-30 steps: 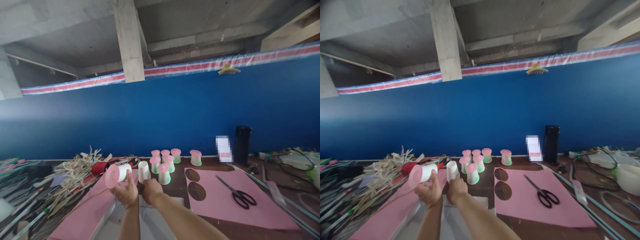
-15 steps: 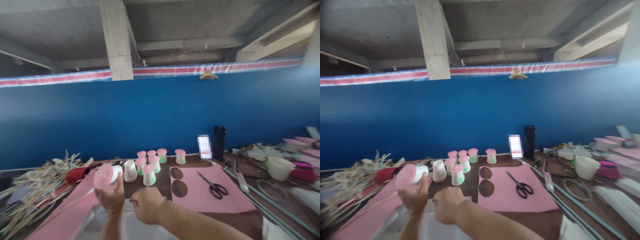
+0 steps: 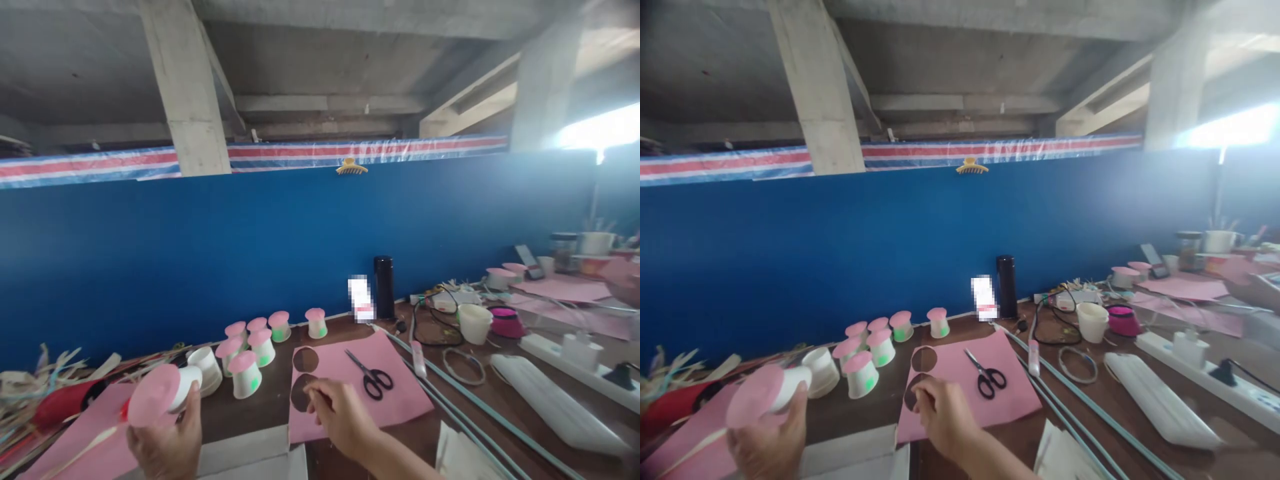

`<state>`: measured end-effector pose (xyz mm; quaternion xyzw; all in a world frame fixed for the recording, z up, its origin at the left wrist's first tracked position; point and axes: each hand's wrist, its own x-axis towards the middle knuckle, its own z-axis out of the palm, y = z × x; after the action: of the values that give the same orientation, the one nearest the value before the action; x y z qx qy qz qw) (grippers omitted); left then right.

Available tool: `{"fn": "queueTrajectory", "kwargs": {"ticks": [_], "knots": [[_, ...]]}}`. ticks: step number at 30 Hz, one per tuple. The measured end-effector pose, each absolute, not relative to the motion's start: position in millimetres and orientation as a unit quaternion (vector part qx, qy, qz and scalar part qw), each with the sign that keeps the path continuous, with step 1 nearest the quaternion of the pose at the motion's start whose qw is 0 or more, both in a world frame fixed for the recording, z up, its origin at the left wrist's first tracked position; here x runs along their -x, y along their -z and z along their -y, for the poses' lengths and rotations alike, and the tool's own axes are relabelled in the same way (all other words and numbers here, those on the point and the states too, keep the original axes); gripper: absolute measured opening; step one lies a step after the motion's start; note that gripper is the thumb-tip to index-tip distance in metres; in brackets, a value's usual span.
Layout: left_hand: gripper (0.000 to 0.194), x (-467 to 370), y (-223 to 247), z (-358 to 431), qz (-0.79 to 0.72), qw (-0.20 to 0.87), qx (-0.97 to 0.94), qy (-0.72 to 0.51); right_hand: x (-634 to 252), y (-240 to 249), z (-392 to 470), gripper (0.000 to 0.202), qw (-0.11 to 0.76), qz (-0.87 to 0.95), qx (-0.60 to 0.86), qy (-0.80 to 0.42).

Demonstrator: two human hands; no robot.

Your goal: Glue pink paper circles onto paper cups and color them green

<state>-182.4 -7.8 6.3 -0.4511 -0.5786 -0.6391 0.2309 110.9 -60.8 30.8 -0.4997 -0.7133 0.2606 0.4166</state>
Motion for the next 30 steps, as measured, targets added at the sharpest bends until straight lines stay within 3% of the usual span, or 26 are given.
{"fn": "queueTrajectory", "kwargs": {"ticks": [3,7,21,30], "knots": [[0.062,173,-12,12,0.582,0.279,0.437,0.626,-120,-19,58,0.033,0.481,0.675,0.468,-0.307],[0.056,164,-11,11,0.566,0.318,0.424,0.631,-131,-13,53,0.034,0.49,0.666,0.463,-0.318],[0.064,115,9,3,0.556,0.333,0.509,0.567,-116,-16,70,0.021,0.287,0.841,0.371,-0.27],[0.061,107,14,3,0.555,0.292,0.563,0.538,-116,-12,69,0.026,0.266,0.844,0.381,-0.27]]}}
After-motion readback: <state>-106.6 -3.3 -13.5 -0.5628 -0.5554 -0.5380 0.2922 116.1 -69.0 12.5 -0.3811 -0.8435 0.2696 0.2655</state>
